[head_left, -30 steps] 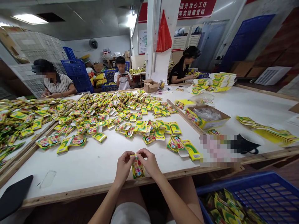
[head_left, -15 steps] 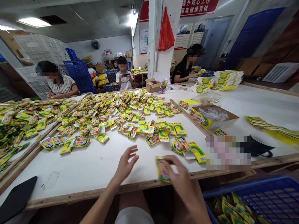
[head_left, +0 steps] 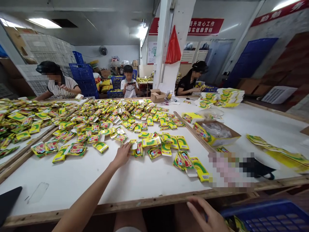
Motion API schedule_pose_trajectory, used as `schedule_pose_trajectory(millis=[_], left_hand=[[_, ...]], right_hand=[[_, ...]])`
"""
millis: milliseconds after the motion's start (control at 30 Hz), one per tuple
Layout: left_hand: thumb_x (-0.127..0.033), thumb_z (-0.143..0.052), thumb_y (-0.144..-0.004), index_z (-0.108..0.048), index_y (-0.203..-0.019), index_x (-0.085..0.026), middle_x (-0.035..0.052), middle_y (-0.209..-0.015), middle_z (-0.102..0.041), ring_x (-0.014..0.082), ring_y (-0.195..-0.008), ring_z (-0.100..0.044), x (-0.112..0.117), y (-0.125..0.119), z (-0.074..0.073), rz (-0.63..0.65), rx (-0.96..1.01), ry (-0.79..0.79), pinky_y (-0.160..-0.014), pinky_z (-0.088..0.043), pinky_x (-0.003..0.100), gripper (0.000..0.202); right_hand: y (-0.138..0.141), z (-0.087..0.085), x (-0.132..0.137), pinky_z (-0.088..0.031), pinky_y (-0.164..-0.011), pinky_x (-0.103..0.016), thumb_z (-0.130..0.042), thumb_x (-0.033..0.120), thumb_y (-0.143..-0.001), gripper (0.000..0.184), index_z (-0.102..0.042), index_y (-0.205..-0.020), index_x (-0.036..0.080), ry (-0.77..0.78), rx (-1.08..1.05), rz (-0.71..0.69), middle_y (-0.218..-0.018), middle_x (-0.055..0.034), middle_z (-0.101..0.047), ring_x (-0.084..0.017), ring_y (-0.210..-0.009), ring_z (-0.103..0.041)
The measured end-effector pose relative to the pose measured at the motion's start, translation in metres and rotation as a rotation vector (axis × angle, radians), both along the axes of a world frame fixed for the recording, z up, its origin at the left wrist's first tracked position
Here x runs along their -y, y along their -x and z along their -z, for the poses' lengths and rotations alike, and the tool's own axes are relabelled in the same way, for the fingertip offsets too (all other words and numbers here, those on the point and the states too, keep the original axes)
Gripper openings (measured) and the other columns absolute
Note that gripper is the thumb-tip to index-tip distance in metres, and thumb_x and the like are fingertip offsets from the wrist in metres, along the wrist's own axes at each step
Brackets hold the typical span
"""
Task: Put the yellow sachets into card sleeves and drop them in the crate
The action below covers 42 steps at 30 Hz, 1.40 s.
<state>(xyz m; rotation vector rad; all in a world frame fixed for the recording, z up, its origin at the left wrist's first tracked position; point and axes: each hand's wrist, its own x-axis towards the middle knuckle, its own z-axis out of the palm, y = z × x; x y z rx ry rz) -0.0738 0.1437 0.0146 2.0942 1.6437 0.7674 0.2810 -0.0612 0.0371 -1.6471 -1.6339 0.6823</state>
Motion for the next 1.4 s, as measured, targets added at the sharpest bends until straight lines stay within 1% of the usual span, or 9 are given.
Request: schedule_pose_trajectory(millis=[200,333,467,633,800,1000,1167,1300,1400], left_hand=[[-0.013,-0.058,-0.072,-0.044,-0.132,-0.026,0.0101,-0.131,-0.055,0.0329,-0.128,-0.041,0.060,0.005,-0.002,0.080,-0.078,-0.004,-0.107,-0.027,0.052,0.063],[-0.019,-0.067,-0.065,-0.055,-0.117,-0.022,0.0123,-0.115,-0.059,0.0369,-0.124,-0.042,0.079,-0.002,-0.008,0.041,-0.009,-0.024,-0.100,-0.034,0.052,0.053],[-0.027,-0.071,-0.065,-0.056,-0.108,-0.022,0.0071,-0.098,-0.059,0.0298,-0.104,-0.055,0.106,-0.034,-0.005,0.006,0.299,-0.011,-0.094,-0.041,0.047,0.045],[-0.021,-0.068,-0.069,-0.045,-0.116,-0.022,0.0064,-0.106,-0.057,0.0210,-0.095,-0.059,0.137,-0.077,-0.001,-0.035,0.691,0.079,-0.084,-0.048,0.036,0.053],[-0.026,-0.067,-0.075,-0.043,-0.115,-0.024,0.0032,-0.095,-0.062,0.0182,-0.082,-0.061,0.143,-0.075,0.002,-0.009,0.815,0.101,-0.074,-0.048,0.031,0.047],[-0.032,-0.065,-0.080,-0.059,-0.095,-0.018,0.0027,-0.082,-0.065,0.0175,-0.077,-0.061,0.136,-0.056,0.005,0.065,0.813,0.178,-0.072,-0.049,0.029,0.022],[-0.034,-0.063,-0.081,-0.062,-0.091,-0.017,0.0070,-0.091,-0.068,0.0212,-0.087,-0.064,0.130,-0.060,0.007,0.069,0.847,0.164,-0.080,-0.050,0.032,0.020],[-0.034,-0.058,-0.084,-0.053,-0.111,-0.021,0.0070,-0.100,-0.069,0.0210,-0.092,-0.065,0.129,-0.067,0.009,0.041,0.884,0.077,-0.081,-0.051,0.034,0.030],[-0.034,-0.055,-0.086,-0.058,-0.107,-0.021,0.0074,-0.102,-0.069,0.0214,-0.095,-0.065,0.132,-0.066,0.004,0.066,0.753,0.048,-0.086,-0.050,0.035,0.024]], right_hand=[[0.066,-0.022,-0.029,-0.054,-0.072,-0.028,-0.054,0.042,-0.082,0.023,-0.068,-0.084,0.023,-0.023,-0.112,-0.157,-0.084,-0.0051,-0.072,-0.022,-0.078,-0.067],[0.101,-0.017,-0.037,-0.053,-0.071,-0.029,-0.054,0.039,-0.084,0.020,-0.067,-0.084,0.022,-0.013,-0.223,-0.226,-0.080,-0.0041,-0.070,-0.021,-0.077,-0.065],[0.131,0.001,-0.043,-0.054,-0.073,-0.031,-0.058,0.036,-0.082,0.017,-0.061,-0.091,0.022,-0.056,-0.404,-0.152,-0.091,-0.0057,-0.069,-0.021,-0.080,-0.066],[0.147,0.017,-0.056,-0.055,-0.070,-0.031,-0.058,0.032,-0.082,0.025,-0.043,-0.099,0.023,-0.060,-0.627,-0.082,-0.096,-0.0065,-0.066,-0.019,-0.078,-0.068],[0.140,0.023,-0.067,-0.053,-0.076,-0.032,-0.056,0.029,-0.082,0.032,-0.039,-0.108,0.023,-0.088,-0.654,-0.091,-0.090,-0.0042,-0.066,-0.019,-0.079,-0.067],[0.132,0.017,-0.074,-0.050,-0.078,-0.030,-0.050,0.026,-0.086,0.014,-0.056,-0.097,0.021,-0.064,-0.495,-0.304,-0.090,-0.0037,-0.067,-0.018,-0.083,-0.064],[0.133,0.012,-0.093,-0.050,-0.073,-0.030,-0.053,0.026,-0.083,0.011,-0.060,-0.077,0.020,-0.110,-0.356,-0.307,-0.076,-0.0018,-0.065,-0.018,-0.074,-0.061],[0.136,0.019,-0.100,-0.051,-0.072,-0.030,-0.054,0.020,-0.080,0.020,-0.059,-0.100,0.022,-0.134,-0.448,-0.294,-0.079,-0.0001,-0.067,-0.017,-0.074,-0.063],[0.135,0.021,-0.096,-0.051,-0.077,-0.031,-0.055,0.021,-0.082,0.016,-0.064,-0.095,0.021,-0.161,-0.422,-0.334,-0.090,-0.0032,-0.069,-0.018,-0.083,-0.064]])
